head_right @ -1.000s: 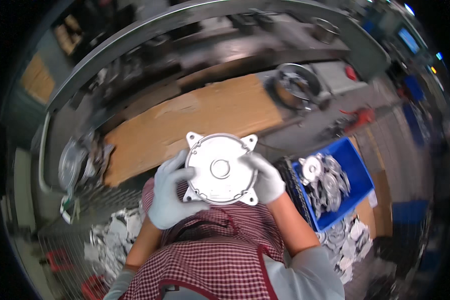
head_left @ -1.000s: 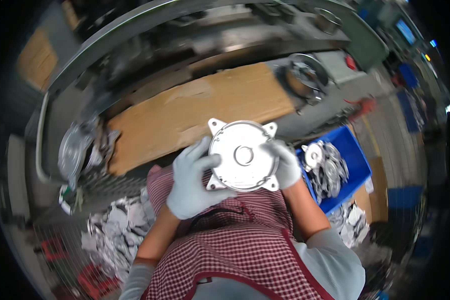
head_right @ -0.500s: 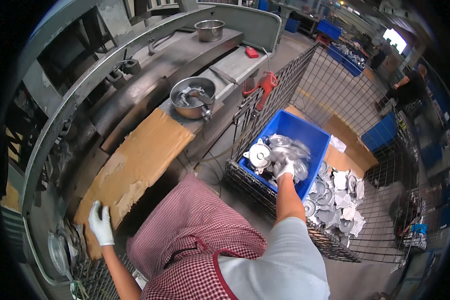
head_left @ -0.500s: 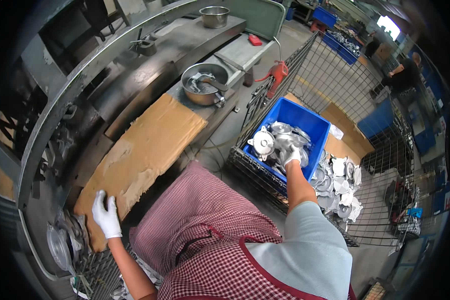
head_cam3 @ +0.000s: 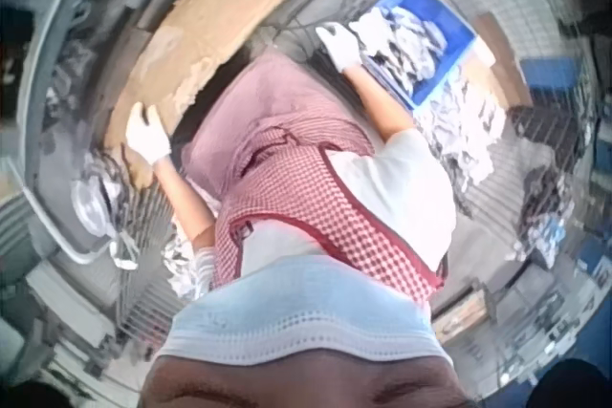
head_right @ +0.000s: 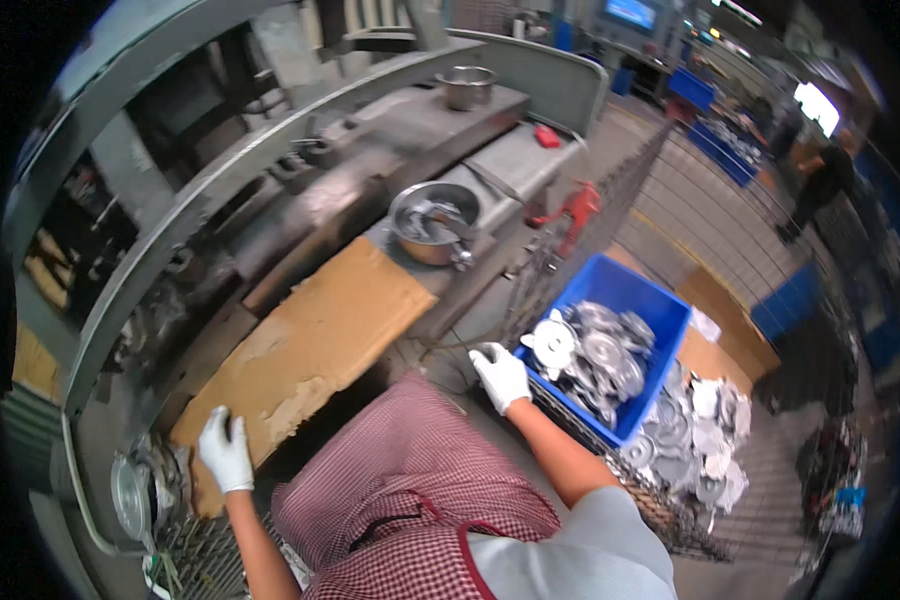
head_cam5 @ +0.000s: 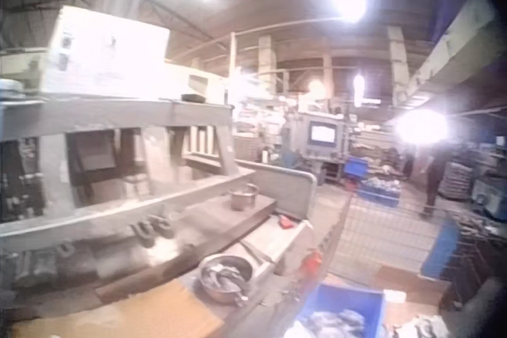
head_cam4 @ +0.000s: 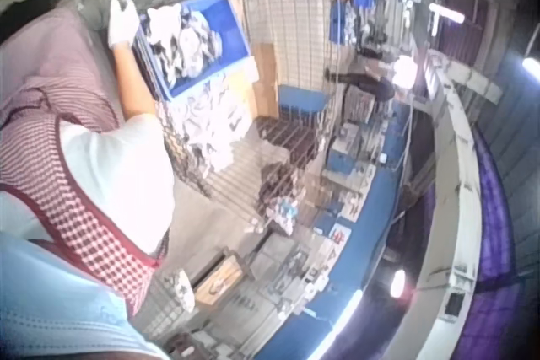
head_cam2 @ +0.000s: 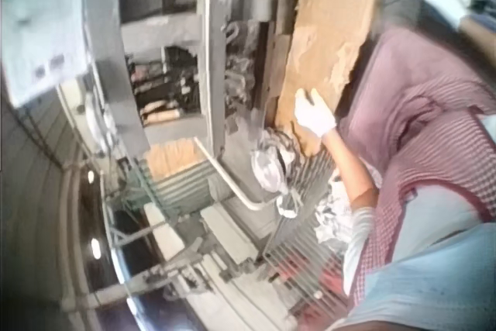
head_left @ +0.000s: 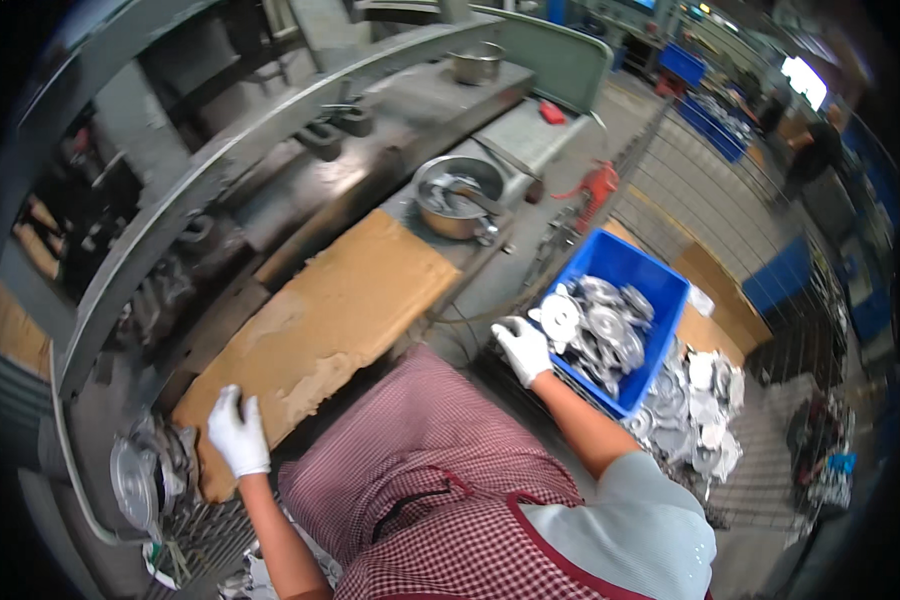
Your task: The person cleans and sorts metal castings at an industrial station, using a manual scraper to remove scrap metal and placing the cleaned components into a plastic bin.
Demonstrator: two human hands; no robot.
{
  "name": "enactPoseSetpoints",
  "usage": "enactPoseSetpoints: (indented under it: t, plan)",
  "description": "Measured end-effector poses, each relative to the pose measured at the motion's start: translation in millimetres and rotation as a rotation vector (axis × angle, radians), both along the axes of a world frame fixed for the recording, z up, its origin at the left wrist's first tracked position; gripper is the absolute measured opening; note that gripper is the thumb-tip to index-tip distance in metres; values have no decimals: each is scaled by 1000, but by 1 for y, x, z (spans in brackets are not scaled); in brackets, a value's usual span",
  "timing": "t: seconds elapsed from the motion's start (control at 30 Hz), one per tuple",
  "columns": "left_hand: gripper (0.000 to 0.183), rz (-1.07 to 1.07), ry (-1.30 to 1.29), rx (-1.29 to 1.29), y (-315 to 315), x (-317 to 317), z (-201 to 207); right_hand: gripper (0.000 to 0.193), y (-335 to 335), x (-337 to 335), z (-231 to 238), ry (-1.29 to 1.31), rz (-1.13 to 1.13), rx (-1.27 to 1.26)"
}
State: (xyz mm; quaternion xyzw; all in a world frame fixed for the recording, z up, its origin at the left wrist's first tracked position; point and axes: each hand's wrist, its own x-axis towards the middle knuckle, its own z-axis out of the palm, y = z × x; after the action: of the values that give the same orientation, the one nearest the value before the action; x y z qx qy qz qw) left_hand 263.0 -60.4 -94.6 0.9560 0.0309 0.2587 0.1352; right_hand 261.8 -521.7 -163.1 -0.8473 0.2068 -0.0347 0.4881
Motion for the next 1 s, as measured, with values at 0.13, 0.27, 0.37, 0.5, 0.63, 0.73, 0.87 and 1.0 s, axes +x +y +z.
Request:
enactPoseSetpoints:
  t: [0.13, 0.27, 0.37, 0.5, 0.63, 0.73, 0.87, 1.0]
  plan:
    - [31, 17, -22, -14, -3, -1, 3, 28, 9, 45, 93, -655, 140, -504]
    - [30, 43, 3, -69, -3, -3, 6, 59, -2, 100, 141, -482, -81, -963]
    - [29, 41, 5, -80, -3, -4, 9, 53, -18, 127, 147, -221, 168, -654]
    - [28, 35, -9, -56, -5, -5, 14, 40, -29, 135, 139, -444, 180, -473]
    - [26, 54, 19, -28, -8, -4, 18, 38, -10, 124, 136, -584, 36, -332]
    - [25, 66, 22, -37, -7, -5, 17, 34, 33, 127, 142, -676, 54, 30]
    - [23, 71, -11, -71, -4, -5, 11, 38, 119, 147, 152, -578, 302, 429]
    - [23, 99, 6, -79, 0, -5, 6, 39, 221, 197, 159, -629, 501, 533]
